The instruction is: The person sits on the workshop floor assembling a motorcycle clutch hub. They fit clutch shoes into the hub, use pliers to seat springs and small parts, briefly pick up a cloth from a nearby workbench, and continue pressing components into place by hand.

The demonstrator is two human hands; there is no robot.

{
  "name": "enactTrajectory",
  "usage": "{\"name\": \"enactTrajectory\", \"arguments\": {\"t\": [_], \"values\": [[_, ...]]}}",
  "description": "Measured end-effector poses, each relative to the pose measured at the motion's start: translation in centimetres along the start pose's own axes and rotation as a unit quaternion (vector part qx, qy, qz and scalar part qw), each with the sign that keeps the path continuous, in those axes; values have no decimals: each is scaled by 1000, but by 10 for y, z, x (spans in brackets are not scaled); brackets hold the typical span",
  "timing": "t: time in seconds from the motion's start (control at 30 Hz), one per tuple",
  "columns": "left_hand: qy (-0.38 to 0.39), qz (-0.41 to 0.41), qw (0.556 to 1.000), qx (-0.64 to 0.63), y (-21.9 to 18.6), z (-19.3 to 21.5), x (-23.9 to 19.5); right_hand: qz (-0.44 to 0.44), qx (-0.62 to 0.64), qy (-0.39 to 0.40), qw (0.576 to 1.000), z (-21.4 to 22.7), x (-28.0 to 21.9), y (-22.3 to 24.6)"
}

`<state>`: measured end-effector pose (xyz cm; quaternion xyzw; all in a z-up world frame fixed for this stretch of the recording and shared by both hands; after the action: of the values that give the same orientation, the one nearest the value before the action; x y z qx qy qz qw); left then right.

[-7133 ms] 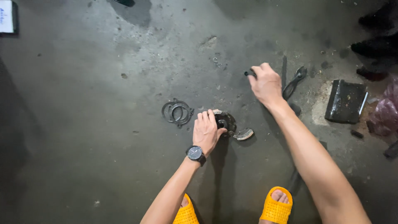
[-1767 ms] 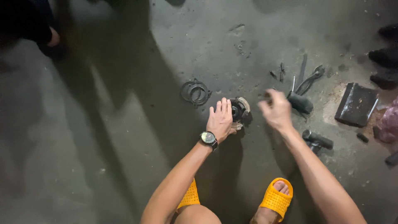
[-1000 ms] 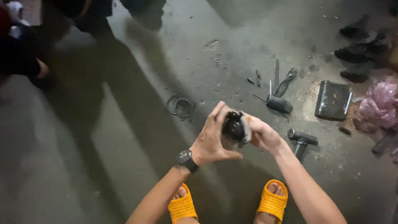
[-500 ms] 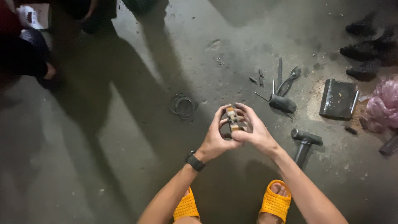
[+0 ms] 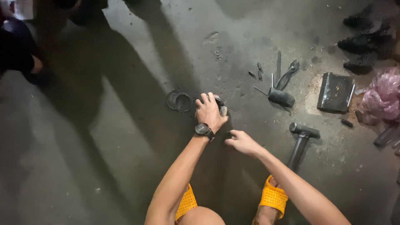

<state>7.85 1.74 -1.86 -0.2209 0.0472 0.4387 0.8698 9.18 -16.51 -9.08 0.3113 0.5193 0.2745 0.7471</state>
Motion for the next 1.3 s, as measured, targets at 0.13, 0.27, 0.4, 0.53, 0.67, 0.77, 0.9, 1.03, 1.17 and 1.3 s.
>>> {"name": "enactTrajectory", "arguments": {"t": [0.13,0.27,0.4,0.53,0.67,0.77,0.9,1.03,1.17,1.3], "values": [[56,26,997,-48,25,-13,-11,-26,301,28,953,-26,5,8],[60,44,991,-109,40,-12,-47,-39,393,-35,918,-7,11,-4],[247,100,958,-107,43,-14,-62,-32,307,-134,942,46,1,-2],[-12,-152,987,48,12,-5,-15,-12,310,-213,927,69,3,-18],[9,-295,943,151,-18,-9,12,37,206,-253,945,74,9,-20],[66,-276,948,143,-18,-5,2,63,100,-259,959,84,11,0],[89,-150,982,70,1,1,-28,222,-131,-292,921,96,26,30],[41,-126,991,23,19,-15,-33,145,-203,-271,930,98,41,74],[11,-133,990,35,17,-20,-31,126,-287,-241,919,90,49,77],[16,-131,989,66,14,-19,-28,136,-325,-225,908,87,55,75]]}}
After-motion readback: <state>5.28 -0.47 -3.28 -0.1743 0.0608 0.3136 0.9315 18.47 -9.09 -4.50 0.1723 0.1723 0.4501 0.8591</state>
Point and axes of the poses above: each hand's wrist, its own x-axis towards the middle knuckle, its own z-axis out of the back of the hand, y = z × x, the point moved 5 cm from there along x, towards the middle knuckle, and after that the axes turned 12 degrees about z, right-handed, at the moved point
